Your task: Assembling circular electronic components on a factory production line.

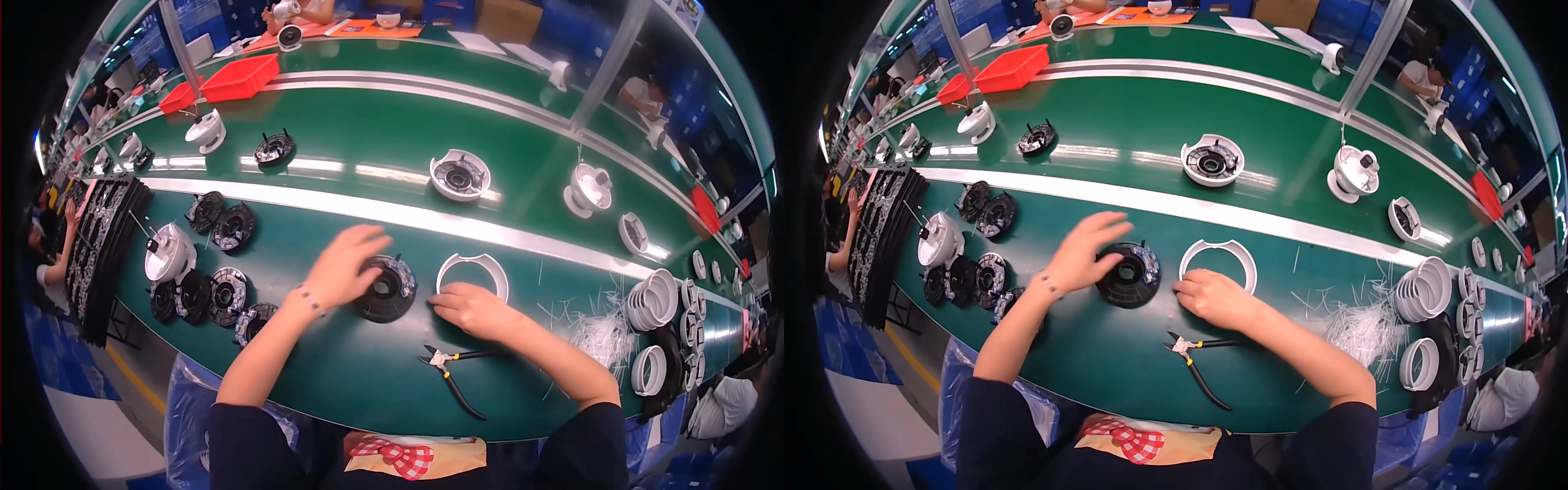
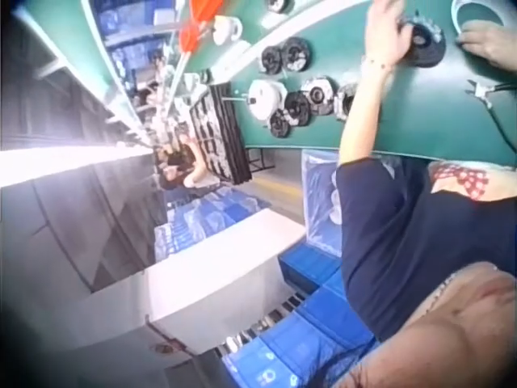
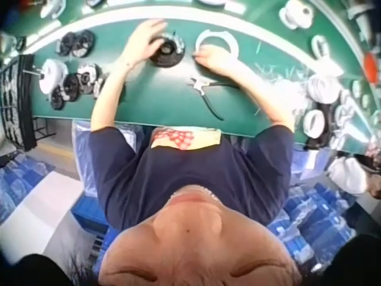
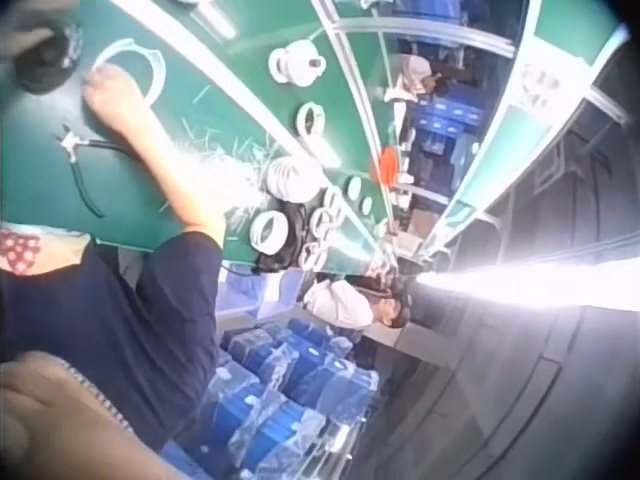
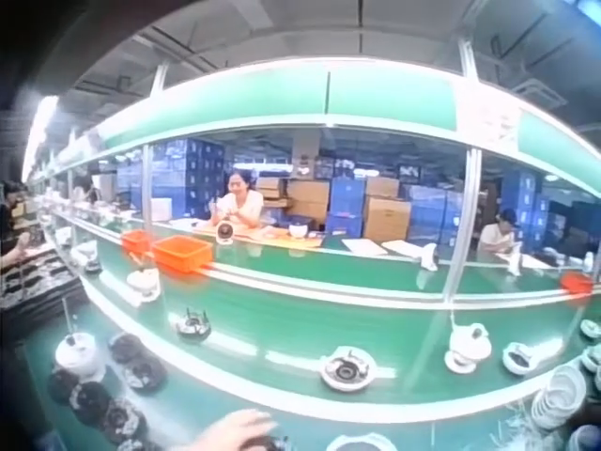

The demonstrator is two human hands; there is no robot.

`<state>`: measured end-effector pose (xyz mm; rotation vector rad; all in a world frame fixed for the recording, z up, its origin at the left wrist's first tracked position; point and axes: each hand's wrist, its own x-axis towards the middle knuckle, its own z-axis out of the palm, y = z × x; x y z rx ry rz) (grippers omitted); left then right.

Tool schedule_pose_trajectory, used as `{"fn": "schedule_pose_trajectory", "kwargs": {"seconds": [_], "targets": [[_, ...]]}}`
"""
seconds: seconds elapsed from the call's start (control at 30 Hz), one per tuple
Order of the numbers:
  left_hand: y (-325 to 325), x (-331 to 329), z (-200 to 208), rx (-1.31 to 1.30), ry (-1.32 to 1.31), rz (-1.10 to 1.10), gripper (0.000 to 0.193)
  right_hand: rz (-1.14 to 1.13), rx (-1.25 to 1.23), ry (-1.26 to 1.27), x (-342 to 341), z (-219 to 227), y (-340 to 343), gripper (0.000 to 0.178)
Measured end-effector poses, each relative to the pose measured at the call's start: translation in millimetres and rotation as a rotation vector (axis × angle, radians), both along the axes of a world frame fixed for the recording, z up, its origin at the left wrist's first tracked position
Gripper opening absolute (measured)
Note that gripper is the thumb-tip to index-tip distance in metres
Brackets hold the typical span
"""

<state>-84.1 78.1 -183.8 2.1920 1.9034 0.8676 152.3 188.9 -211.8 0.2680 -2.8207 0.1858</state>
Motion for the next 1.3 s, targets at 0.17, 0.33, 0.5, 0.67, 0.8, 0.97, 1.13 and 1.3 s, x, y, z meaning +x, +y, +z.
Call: {"fn": "schedule_pose_trajectory", "kwargs": {"seconds": [0.17, 0.33, 0.5, 0.67, 0.8, 0.97, 1.13, 1.3], "targets": [[-39, 23, -6, -0.138, -0.126, 0.395, 0.056, -0.184, -0.101, -0.044, 26, 9, 12, 0.048], [-26, 30, -31, -0.305, -0.371, 0.498, 0.057, -1.033, -0.199, -0.398, 27, 44, -1, 0.112], [-6, 30, -60, -0.038, -0.745, 0.431, 0.046, -0.902, -0.455, -0.414, 44, 32, 11, 0.122], [-3, 38, -55, 0.003, -0.729, 0.502, 0.036, -1.012, -0.356, -0.432, 46, 27, -1, 0.12], [-14, 29, -61, -0.327, -0.938, 0.356, 0.026, -1.061, -0.347, -0.236, 50, 19, 0, 0.115], [-15, 37, -52, -0.337, -1.306, 0.293, 0.009, -0.964, -0.636, -0.047, 46, 17, 3, 0.112], [-5, 54, -51, -0.195, -1.384, 0.284, 0.012, -0.692, -0.87, 0.171, 1, 15, -36, 0.112], [-8, 62, -52, -0.069, -1.68, 0.166, 0.039, -0.628, -0.866, 0.225, -35, 19, -52, 0.112]]}}
